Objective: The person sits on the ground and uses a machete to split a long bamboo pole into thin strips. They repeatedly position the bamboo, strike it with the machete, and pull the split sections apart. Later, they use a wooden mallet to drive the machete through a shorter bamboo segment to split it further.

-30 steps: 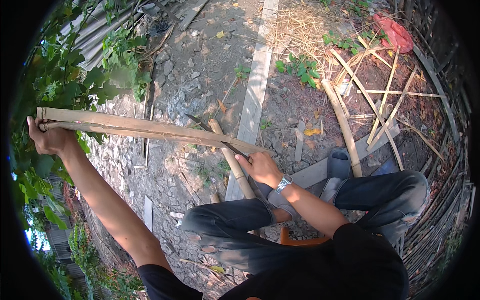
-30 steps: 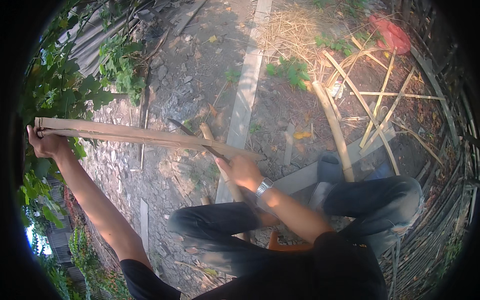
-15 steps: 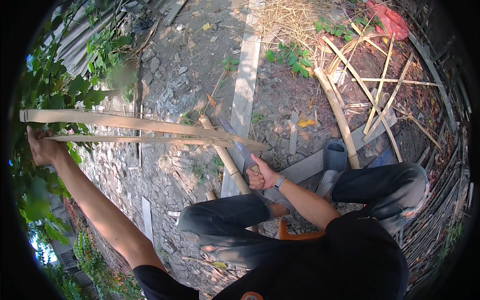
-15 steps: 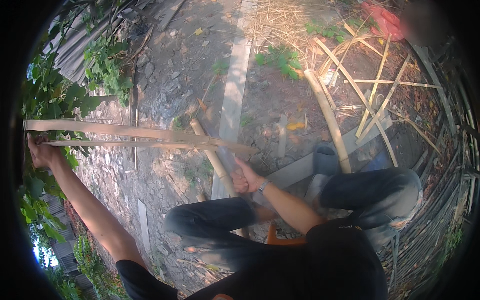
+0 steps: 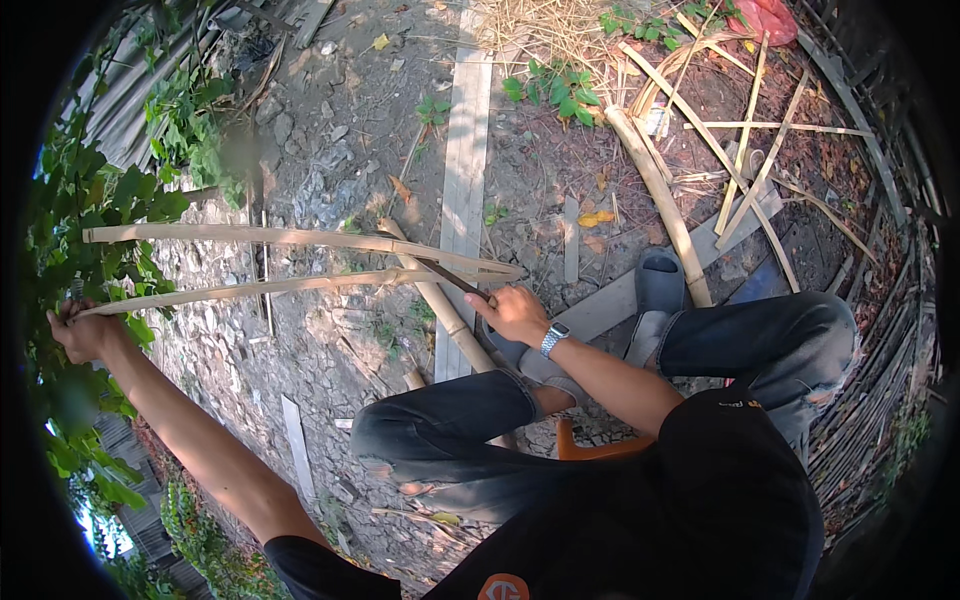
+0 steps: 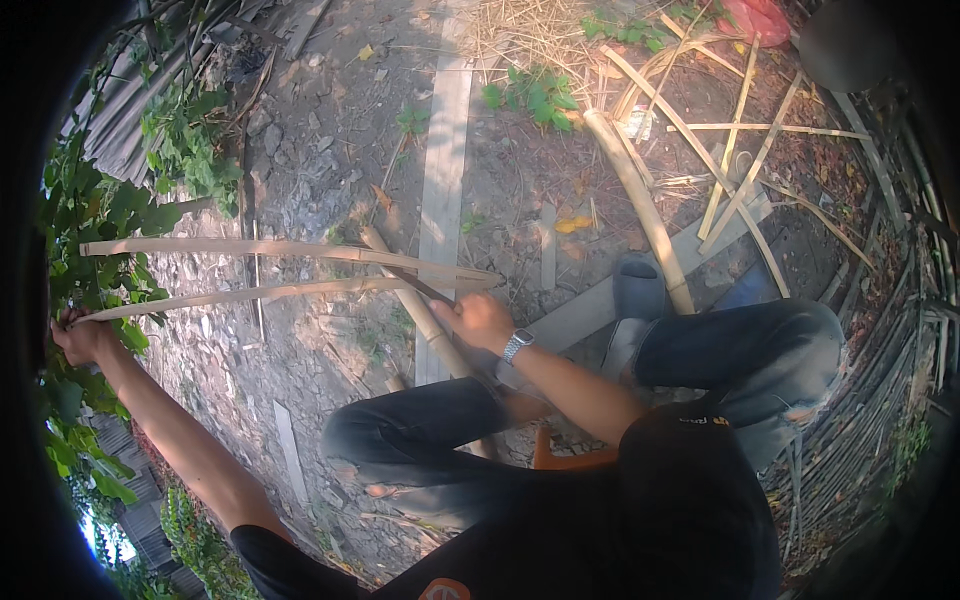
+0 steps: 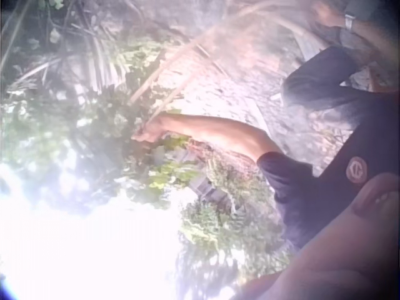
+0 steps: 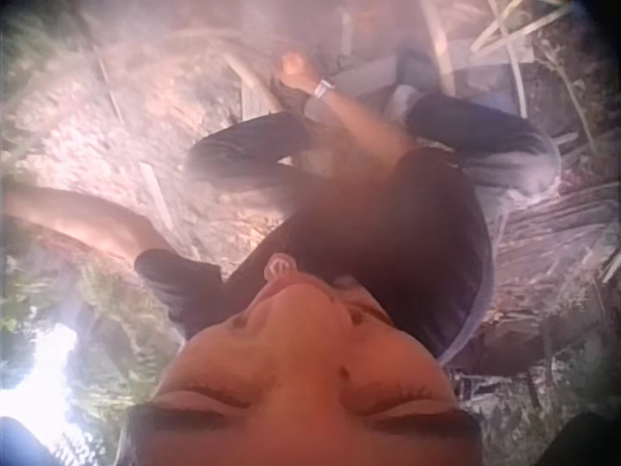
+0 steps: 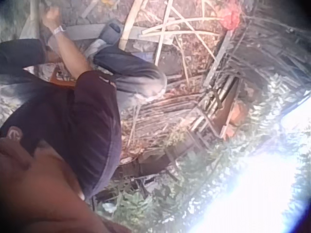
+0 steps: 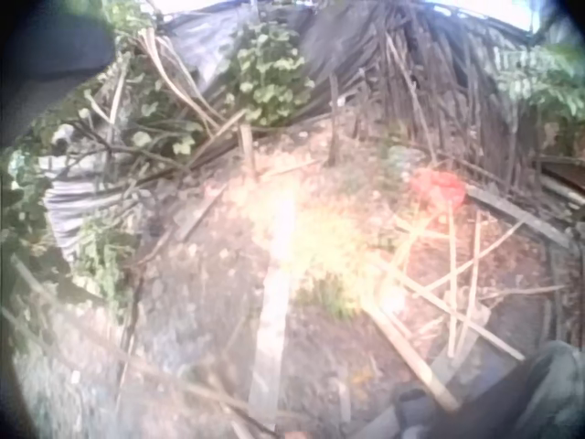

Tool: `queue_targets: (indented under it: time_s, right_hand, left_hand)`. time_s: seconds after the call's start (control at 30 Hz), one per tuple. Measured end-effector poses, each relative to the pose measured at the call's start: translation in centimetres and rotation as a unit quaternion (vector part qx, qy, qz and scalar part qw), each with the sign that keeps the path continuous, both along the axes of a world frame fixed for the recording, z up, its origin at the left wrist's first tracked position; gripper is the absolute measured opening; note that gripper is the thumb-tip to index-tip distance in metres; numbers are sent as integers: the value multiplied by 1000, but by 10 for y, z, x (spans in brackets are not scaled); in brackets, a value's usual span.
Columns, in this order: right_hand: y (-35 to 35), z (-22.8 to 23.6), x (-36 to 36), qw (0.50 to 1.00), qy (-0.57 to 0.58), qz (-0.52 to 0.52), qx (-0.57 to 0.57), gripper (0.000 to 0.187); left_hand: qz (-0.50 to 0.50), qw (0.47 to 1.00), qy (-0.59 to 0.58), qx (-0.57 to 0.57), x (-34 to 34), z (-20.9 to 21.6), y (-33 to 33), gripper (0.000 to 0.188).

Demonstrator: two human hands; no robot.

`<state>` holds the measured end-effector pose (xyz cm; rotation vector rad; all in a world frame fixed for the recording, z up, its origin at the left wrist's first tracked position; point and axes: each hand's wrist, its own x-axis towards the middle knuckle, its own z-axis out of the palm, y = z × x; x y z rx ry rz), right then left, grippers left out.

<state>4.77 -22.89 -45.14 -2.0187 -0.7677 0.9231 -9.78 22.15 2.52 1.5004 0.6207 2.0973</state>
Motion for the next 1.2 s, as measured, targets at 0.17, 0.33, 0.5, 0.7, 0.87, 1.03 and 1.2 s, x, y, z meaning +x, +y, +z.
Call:
queue_targets:
  time_s: [0.17, 0.33, 0.5, 0.7, 0.87, 1.03, 1.2]
  right_hand:
    - [-100, -149, -1, 979, -48, -50, -189, 94]
    - [-124, -163, -3, 853, 499, -87, -128, 79]
    - [-109, -98, 4, 706, 686, -161, -67, 64]
    - [-87, -41, 62, 949, 178, 33, -257, 63]
    - [-113, 33, 136, 959, 27, 83, -269, 54]
    - [-121, 58, 180, 971, -107, 42, -210, 51]
    - [-30, -16, 144, 990, -104, -97, -12, 46]
  left_hand:
    - [-15, 1000, 13, 15, -24, 14, -2, 35]
    - [4, 1000, -18, 16, -20, 6, -27, 36]
    - [-6, 1000, -17, 4, -38, 4, -43, 37]
    - [-20, 999, -33, 20, -50, 12, -43, 36]
    - [-39, 999, -22, 30, -67, 9, -45, 32]
    - [-81, 994, 1, 70, -90, 14, -33, 26]
    - [-158, 981, 55, 94, -105, 34, -25, 25]
